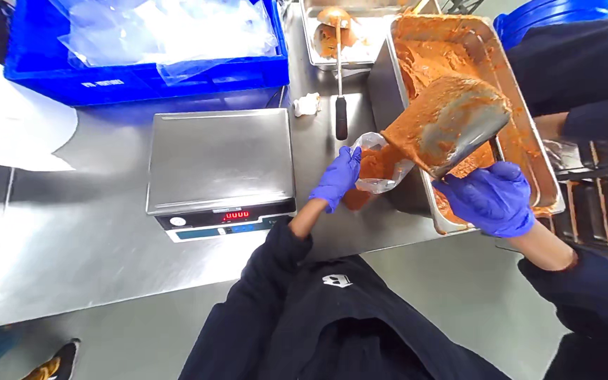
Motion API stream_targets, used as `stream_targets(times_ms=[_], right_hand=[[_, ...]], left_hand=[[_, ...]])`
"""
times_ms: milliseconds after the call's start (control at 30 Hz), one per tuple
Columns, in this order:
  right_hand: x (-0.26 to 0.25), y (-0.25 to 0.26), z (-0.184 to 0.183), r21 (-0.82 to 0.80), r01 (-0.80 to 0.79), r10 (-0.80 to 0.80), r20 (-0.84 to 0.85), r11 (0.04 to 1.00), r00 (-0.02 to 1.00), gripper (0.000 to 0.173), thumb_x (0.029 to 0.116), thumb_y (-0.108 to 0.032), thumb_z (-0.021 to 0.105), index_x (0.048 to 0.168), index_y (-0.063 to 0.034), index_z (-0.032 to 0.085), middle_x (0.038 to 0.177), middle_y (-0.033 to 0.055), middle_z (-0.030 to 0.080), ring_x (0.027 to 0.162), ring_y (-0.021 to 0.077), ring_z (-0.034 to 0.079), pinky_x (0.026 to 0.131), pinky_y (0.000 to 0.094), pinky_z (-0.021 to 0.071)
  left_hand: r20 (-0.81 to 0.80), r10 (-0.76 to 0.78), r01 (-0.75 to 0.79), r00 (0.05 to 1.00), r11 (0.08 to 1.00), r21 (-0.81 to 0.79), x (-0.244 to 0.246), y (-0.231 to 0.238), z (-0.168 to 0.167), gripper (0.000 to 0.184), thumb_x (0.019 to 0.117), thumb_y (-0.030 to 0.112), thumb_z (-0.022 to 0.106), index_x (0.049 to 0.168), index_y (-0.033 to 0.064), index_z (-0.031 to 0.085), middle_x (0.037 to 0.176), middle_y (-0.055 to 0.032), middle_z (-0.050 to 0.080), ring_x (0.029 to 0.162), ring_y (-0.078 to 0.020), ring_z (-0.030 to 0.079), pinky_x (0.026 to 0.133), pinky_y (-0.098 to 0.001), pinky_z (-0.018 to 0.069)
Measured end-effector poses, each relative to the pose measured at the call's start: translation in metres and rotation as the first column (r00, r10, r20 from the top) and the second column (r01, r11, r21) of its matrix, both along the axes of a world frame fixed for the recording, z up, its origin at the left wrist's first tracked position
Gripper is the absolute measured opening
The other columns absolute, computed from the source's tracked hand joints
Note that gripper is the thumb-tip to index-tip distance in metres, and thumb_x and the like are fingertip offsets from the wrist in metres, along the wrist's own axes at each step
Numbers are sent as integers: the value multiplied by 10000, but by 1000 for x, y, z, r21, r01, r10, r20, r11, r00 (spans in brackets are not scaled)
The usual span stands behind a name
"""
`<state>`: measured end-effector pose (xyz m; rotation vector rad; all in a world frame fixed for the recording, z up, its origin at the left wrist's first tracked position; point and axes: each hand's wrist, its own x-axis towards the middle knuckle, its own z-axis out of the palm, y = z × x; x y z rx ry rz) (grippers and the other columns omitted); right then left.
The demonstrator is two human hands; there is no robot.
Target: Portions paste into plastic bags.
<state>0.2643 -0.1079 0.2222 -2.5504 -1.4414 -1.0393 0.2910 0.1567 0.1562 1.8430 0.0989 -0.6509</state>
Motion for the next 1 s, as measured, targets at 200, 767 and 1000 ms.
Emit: stream_targets(times_ms=[200,767,1000], right_hand=[[9,-3,9,472,258,-51,-407,843,912,233,894,-190,766,760,-7,711,670,66,626,707,91,559,886,297,417],[13,-105,2,-323,829,-552,-834,457,-21,266,1011,-220,660,1057,37,710,922,264,684,853,397,644,800,644,463],[94,17,65,-238,370,-427,-674,898,603,294,1028,-219,579,1256,-83,704,1251,222,679,1216,449,606,1036,681,402]], left_hand=[[-8,1,-1,1000,1000,8,1,-2,1,482,1137,348,239,1389,-2,453,1018,-174,606,794,-229,616,747,-403,534],[29,23,-23,999,999,25,-5,-1,-6,507,1131,376,259,1440,15,434,1150,-226,635,883,-300,667,794,-478,555],[10,50,-50,999,999,2,-5,-4,-14,520,1126,391,281,1439,7,440,1184,-258,637,980,-367,671,848,-545,545]])
